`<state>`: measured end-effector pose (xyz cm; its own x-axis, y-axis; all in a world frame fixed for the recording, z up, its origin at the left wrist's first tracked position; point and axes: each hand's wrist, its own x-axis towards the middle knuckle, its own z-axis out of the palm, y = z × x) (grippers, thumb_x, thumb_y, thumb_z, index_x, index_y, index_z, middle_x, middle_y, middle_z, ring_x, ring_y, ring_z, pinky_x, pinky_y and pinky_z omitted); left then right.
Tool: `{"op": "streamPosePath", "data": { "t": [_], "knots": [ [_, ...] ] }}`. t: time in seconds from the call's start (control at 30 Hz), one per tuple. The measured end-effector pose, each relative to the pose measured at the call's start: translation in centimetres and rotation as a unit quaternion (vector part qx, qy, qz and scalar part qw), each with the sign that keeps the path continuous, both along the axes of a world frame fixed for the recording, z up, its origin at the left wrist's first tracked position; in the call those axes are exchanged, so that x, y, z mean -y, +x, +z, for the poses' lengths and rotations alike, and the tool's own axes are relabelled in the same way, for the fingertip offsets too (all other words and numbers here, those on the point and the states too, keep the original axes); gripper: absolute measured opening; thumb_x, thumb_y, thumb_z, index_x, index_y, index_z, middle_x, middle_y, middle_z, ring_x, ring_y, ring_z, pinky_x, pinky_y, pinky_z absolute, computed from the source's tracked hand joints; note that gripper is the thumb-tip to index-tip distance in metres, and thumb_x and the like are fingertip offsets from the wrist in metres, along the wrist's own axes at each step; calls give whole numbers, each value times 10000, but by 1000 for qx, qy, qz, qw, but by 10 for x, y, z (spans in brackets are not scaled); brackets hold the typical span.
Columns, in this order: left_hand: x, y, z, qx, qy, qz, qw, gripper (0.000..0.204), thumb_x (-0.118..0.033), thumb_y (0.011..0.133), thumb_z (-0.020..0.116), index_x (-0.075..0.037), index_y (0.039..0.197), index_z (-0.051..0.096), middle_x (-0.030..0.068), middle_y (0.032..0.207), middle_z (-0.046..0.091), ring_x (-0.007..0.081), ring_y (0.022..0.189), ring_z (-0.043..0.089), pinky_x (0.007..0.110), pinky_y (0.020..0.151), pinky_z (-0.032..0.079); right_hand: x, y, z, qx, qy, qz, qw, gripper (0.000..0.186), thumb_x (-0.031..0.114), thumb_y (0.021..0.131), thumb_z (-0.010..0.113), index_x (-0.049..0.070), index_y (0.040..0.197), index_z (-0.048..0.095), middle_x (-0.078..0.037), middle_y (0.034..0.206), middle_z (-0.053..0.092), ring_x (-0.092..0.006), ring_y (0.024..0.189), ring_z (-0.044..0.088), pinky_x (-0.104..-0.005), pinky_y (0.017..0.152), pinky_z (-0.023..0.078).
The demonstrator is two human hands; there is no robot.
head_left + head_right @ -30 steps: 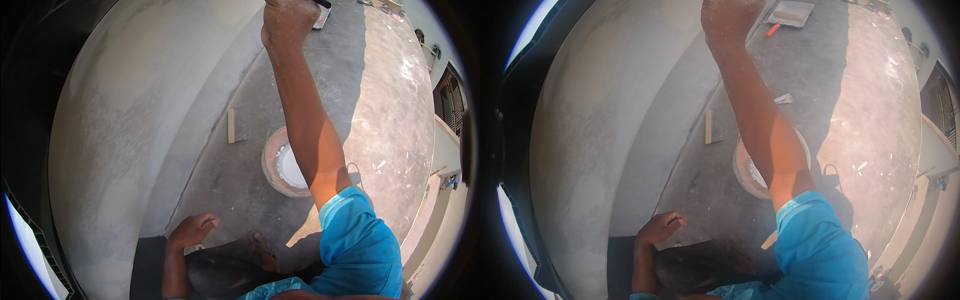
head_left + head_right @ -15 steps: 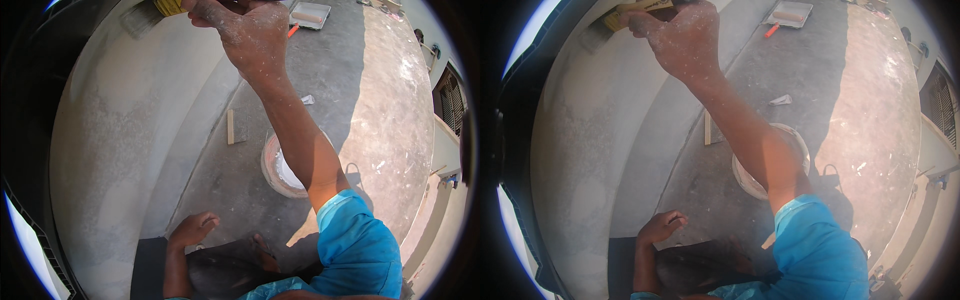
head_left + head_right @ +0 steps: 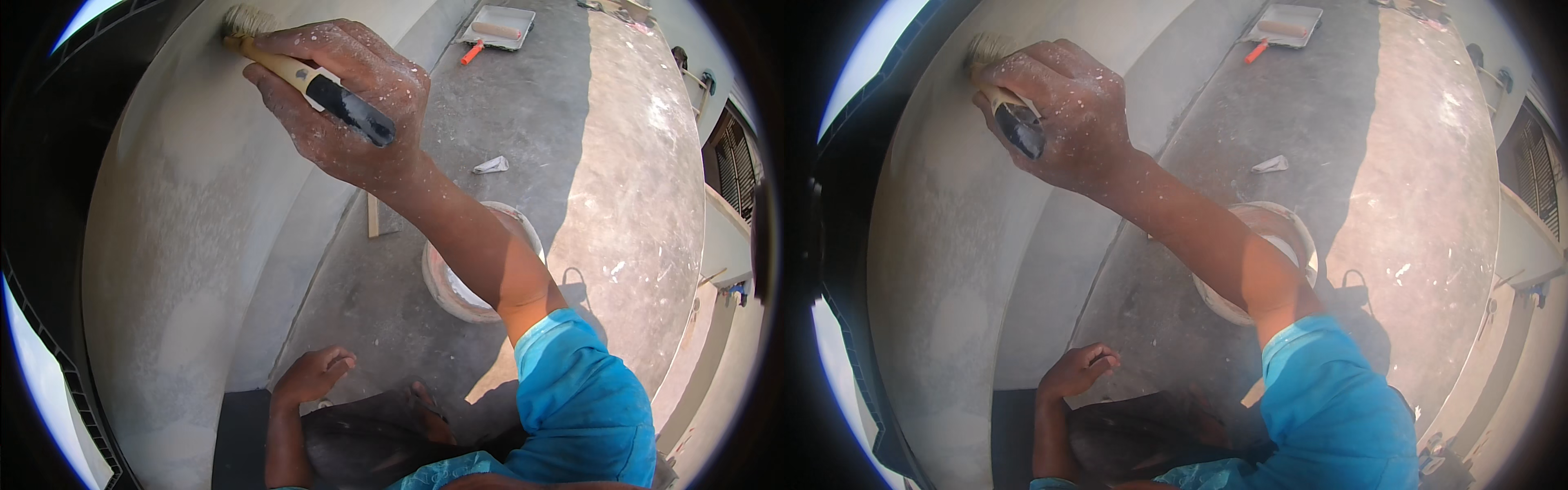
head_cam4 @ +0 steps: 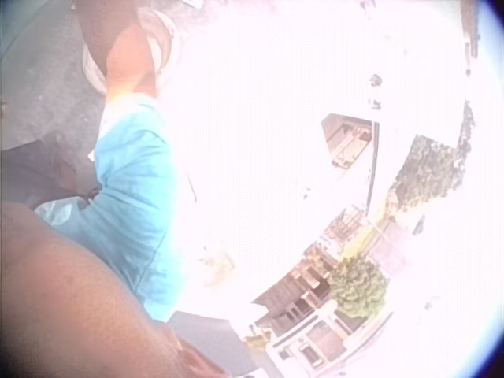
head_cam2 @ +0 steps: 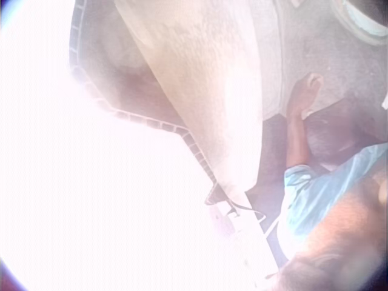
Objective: The person paints a curved concrete wall with white paint using a brush. They repeatedly dip the brush into a bucket of paint and apply it to the wall surface in steady strokes.
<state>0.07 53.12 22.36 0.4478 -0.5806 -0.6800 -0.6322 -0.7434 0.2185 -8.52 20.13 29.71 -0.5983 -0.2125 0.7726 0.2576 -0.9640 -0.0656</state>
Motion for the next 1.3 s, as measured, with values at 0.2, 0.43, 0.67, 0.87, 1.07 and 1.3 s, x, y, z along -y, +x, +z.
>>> {"op": "streamPosePath", "data": {
  "t": [0.2,0.43,0.67,0.87,1.07,1.3],
  "knots": [
    [-2,3,-4,-9,-28,-10,1000,468,-444,1017,586,-36,1226,679,180,1071,733,279,1000,704,384,882,517,-83,-19,-1,-9,-40,272,961,163,94,853,789,65,1003,731,-107,905,744,-234,820,741,-325,699,594],
    [-1,3,-6,12,12,-6,1000,449,-431,1012,589,-57,1243,676,177,1091,729,281,1034,696,395,912,508,47,-27,11,-3,129,260,957,249,158,950,758,-69,1051,748,-161,919,771,-206,837,751,-310,733,585],
    [2,-1,-2,10,23,8,1000,458,-448,1016,584,-64,1246,680,151,1061,735,271,1006,696,382,902,511,111,-43,7,25,249,110,962,271,163,939,768,-83,1052,740,-157,917,770,-191,854,746,-304,734,580],
    [3,0,-4,5,21,11,1000,457,-455,1015,588,-65,1230,689,134,991,738,236,947,700,366,869,515,110,-25,16,39,106,16,993,166,94,926,765,10,1070,764,-132,998,783,-200,903,753,-302,726,594],
    [-8,3,-7,4,-7,11,1000,449,-450,1012,594,-60,1213,690,121,956,738,225,907,697,361,836,514,39,-41,13,-4,-4,1,1000,182,61,905,777,63,1087,767,-116,1051,780,-194,922,757,-312,790,618],
    [-4,3,-8,-2,-12,4,1000,453,-455,1003,600,-58,1197,700,128,952,737,224,890,699,357,824,516,80,-32,14,-6,35,-51,998,202,-12,860,788,18,1056,750,-98,987,777,-174,908,751,-283,754,609]
  ]
}}
